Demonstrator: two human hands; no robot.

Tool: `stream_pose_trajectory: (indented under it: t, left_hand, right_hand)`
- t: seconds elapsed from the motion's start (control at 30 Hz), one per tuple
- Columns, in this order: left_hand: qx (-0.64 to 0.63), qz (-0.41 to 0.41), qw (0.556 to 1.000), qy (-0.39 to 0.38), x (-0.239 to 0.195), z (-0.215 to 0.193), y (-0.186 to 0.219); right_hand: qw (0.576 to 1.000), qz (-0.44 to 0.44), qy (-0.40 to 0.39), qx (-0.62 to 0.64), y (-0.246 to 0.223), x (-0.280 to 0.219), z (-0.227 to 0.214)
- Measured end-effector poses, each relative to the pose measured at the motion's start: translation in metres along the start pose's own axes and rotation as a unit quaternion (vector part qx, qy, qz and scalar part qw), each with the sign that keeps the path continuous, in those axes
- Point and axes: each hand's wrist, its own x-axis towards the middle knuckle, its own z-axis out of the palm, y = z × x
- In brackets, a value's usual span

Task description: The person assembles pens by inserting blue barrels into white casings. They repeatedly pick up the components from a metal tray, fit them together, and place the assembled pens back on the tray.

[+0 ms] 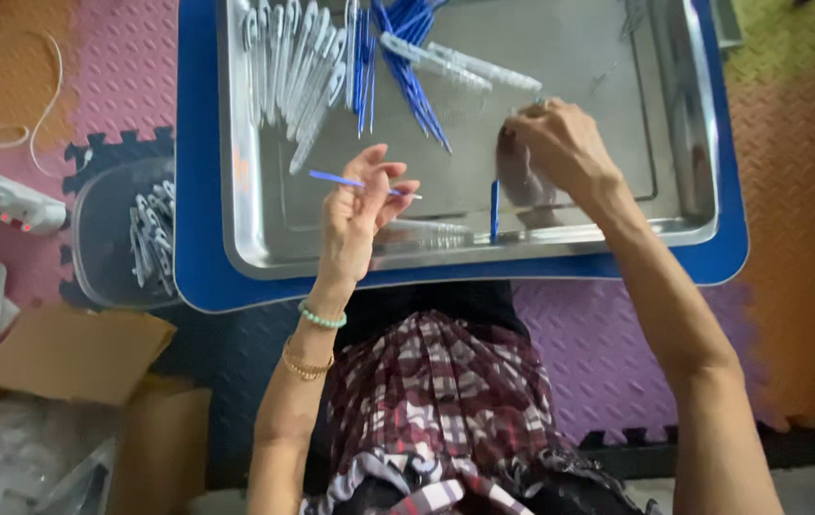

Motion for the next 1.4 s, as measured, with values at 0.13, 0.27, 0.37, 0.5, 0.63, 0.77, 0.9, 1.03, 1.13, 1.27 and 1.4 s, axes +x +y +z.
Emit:
stream_pose_trajectory:
  t: [0.13, 0.27, 0.37, 0.5, 0.63, 0.77, 0.9, 1.03, 1.13, 1.27, 1.4]
  left_hand:
    - [0.022, 0.017, 1.0, 0.002, 0.0, -0.006, -0.007]
    - [0.045, 0.011, 0.998, 0.038, -0.003, -0.001, 0.003]
    - [0.079, 0.024, 0.996, 0.029, -0.002, -0.001, 0.013]
    - [0.068, 0.038, 0.996, 0.036, 0.003, -0.002, 0.02]
    - [0.013, 0.077, 0.997, 0.017, 0.009, 0.004, 0.034]
    - [-0.061, 0.095, 0.994, -0.008, 0.016, 0.009, 0.045]
    - [-0.082, 0.109, 0.99, -0.027, 0.02, 0.008, 0.041]
    - [-0.084, 0.123, 0.988, -0.042, 0.018, 0.012, 0.041]
    - [-0.077, 0.117, 0.989, -0.041, 0.015, 0.017, 0.042]
    - [-0.076, 0.098, 0.992, -0.039, 0.013, 0.019, 0.04]
    - [-0.074, 0.11, 0.99, -0.053, 0.009, 0.019, 0.04]
  right_hand:
    - [0.994, -0.044, 0.086, -0.059, 0.012, 0.001, 0.021]
    - [0.996, -0.036, 0.082, -0.029, 0.01, 0.005, 0.011]
    - [0.999, 0.027, 0.037, 0.008, 0.007, 0.0, 0.02]
    - [0.992, 0.048, 0.056, 0.106, -0.014, -0.013, 0.003]
    - [0.908, 0.093, 0.164, 0.374, -0.071, -0.036, -0.042]
    - [0.858, 0.014, 0.212, 0.468, -0.122, -0.046, -0.064]
    - [0.843, -0.013, 0.223, 0.49, -0.142, -0.043, -0.051]
    - [0.845, -0.015, 0.237, 0.48, -0.154, -0.042, -0.047]
    - [0.843, -0.016, 0.235, 0.484, -0.157, -0.042, -0.045]
    - [0.827, -0.025, 0.231, 0.512, -0.16, -0.041, -0.045]
    - [0.831, -0.012, 0.236, 0.504, -0.163, -0.042, -0.047]
